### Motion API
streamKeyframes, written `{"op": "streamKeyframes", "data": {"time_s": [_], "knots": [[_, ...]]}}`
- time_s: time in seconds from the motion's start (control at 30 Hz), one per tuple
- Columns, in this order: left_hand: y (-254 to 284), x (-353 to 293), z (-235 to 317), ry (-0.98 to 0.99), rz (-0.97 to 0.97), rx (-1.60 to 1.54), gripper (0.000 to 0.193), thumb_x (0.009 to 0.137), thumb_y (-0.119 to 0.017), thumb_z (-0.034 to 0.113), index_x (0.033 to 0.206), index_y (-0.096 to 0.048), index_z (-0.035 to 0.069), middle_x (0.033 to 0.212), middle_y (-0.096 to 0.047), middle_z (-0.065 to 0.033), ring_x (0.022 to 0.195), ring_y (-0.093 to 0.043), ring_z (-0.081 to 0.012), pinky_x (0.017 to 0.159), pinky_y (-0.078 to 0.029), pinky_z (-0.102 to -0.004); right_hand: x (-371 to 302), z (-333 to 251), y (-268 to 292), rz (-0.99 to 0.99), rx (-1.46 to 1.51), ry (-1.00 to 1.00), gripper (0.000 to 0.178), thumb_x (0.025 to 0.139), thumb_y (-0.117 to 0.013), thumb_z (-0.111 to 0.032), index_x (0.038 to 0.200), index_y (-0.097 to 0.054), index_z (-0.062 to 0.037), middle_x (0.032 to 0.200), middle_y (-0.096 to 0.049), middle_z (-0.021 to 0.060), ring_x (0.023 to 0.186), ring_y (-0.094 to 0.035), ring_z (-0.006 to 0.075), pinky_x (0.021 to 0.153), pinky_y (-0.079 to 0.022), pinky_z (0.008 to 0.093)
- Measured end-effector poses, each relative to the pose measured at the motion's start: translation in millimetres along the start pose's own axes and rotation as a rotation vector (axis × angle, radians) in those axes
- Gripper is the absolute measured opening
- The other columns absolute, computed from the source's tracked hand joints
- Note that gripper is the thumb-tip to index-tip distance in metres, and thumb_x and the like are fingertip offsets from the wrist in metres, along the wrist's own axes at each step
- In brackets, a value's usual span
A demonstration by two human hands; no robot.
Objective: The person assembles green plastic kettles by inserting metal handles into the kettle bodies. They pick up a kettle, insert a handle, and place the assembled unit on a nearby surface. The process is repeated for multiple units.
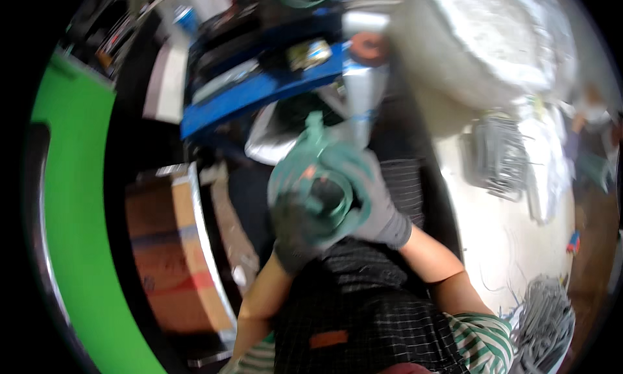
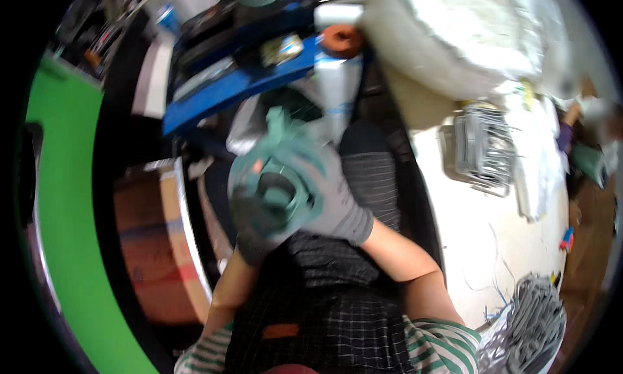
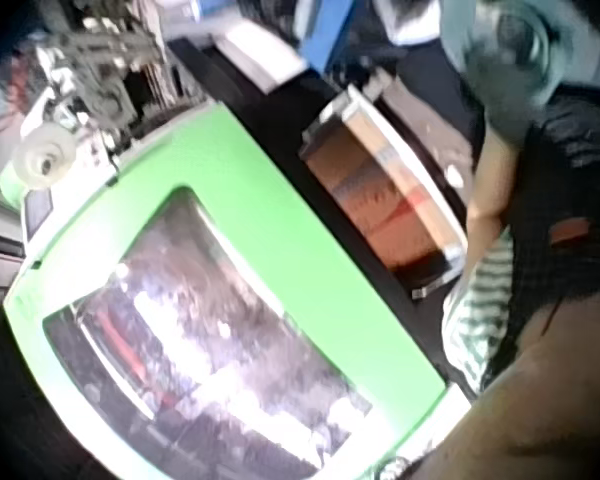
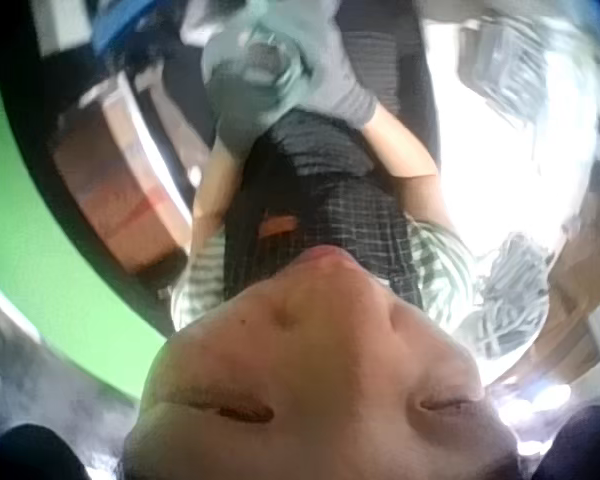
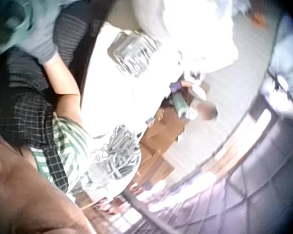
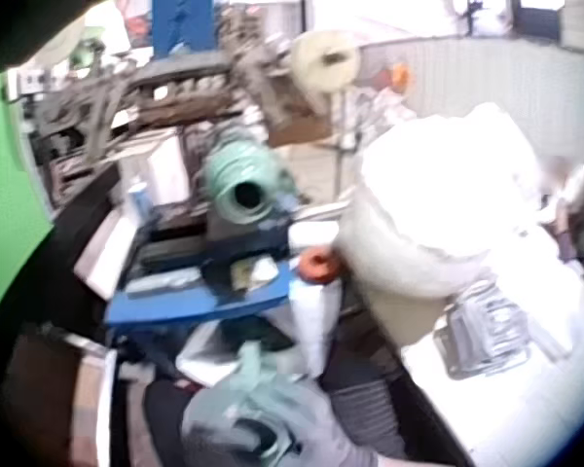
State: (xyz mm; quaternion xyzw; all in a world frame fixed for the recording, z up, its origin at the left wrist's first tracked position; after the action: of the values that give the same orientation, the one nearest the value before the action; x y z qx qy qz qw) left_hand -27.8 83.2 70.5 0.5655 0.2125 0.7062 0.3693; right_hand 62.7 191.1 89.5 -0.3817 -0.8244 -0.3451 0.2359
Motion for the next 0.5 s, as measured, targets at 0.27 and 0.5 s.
{"op": "streamKeyframes", "data": {"time_s": [0.27, 0.5], "knots": [[5.1, 23.0, 30.6, -0.043, 0.045, -0.334, 0.076, 0.077, -0.089, 0.025, 0.139, -0.052, 0.003, 0.128, -0.066, -0.0175, 0.108, -0.069, -0.0344, 0.094, -0.056, -0.0475, 5.4, 47.3, 140.7, 0.119, -0.02, -0.256, 0.011, 0.085, -0.079, -0.009, 0.092, -0.074, -0.0024, 0.099, -0.073, 0.0119, 0.092, -0.069, 0.0259, 0.082, -0.054, 0.0359], [8.9, 23.7, 31.7, -0.05, 0.041, -0.479, 0.07, 0.081, -0.082, 0.02, 0.139, -0.05, -0.002, 0.128, -0.062, -0.0226, 0.112, -0.065, -0.0415, 0.097, -0.053, -0.0502, 147.8, 56.1, 285.5, 0.249, -1.002, -0.042, 0.029, 0.087, -0.066, -0.002, 0.102, -0.08, -0.0211, 0.115, -0.069, 0.0085, 0.11, -0.064, 0.0315, 0.096, -0.052, 0.0423]]}}
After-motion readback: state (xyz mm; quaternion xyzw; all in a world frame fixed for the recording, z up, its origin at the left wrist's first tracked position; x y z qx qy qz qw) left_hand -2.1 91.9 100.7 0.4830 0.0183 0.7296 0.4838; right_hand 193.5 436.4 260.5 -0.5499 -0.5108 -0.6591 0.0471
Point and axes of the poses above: each hand's wrist, its own x-axis towards the middle knuckle, its own y-axis out of the back of the hand, z = x × y, the point moved 9 cm from there along x, towards the middle knuckle
